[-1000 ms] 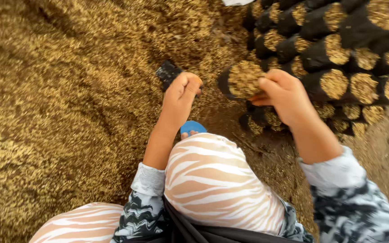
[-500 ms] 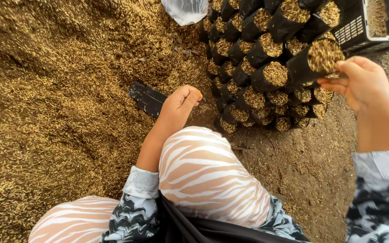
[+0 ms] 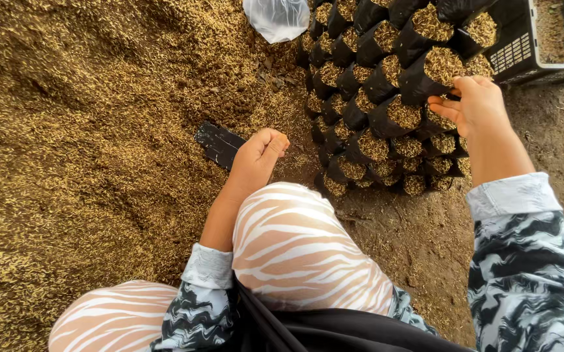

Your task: The person scoops dried plant material from a large pile and fills small black pouches by hand. The filled pouches are placed in a stack nearby. The person repeats this process continuously throughout the clip.

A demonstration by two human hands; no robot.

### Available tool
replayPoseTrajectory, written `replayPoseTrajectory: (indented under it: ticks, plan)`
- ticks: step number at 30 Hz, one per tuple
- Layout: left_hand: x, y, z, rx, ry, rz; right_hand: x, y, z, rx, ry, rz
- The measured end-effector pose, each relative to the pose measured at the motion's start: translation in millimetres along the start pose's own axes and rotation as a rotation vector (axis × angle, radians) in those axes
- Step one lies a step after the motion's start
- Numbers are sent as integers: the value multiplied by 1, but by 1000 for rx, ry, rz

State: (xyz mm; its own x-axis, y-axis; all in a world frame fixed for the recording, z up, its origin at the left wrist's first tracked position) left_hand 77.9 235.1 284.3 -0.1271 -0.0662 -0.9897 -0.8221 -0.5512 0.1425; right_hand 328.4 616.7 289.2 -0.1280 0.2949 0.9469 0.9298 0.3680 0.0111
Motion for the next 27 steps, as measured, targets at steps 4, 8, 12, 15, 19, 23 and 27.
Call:
replayPoseTrajectory:
  ticks: [4,8,12,15,19,23,27]
  plan:
    - [0,0,0,1,-18,-44,5,-3,-7,-16,-51,-77]
    - [-3,5,-5,-10,-18,-21,12,-4,-17,-3,-2,-176]
    - [-3,10,-9,-29,12,-23,25,4,-25,-109,154,-340]
    - [1,14,-11,-44,7,-43,43,-1,-46,-110,410,-383]
    - [18,29,-8,-162,30,-35,56,-60,-72,101,528,-308]
    - [53,64,-12,-327,151,-11,37,-186,-86,336,512,-263]
    - [91,108,-26,-536,197,52,-7,-321,-96,553,611,-414]
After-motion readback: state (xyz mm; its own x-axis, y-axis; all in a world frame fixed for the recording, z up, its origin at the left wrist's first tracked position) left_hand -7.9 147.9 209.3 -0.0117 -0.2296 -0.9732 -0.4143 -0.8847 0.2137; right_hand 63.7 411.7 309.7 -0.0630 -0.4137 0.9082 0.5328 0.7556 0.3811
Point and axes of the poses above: each hand's wrist, its own z-axis towards the middle knuckle, its own y-axis out of the back of the hand, x = y × z, the point moved 5 cm from there along z, towards the middle knuckle, and after that the axes turned 1 degree about z, right-handed, at the moved point
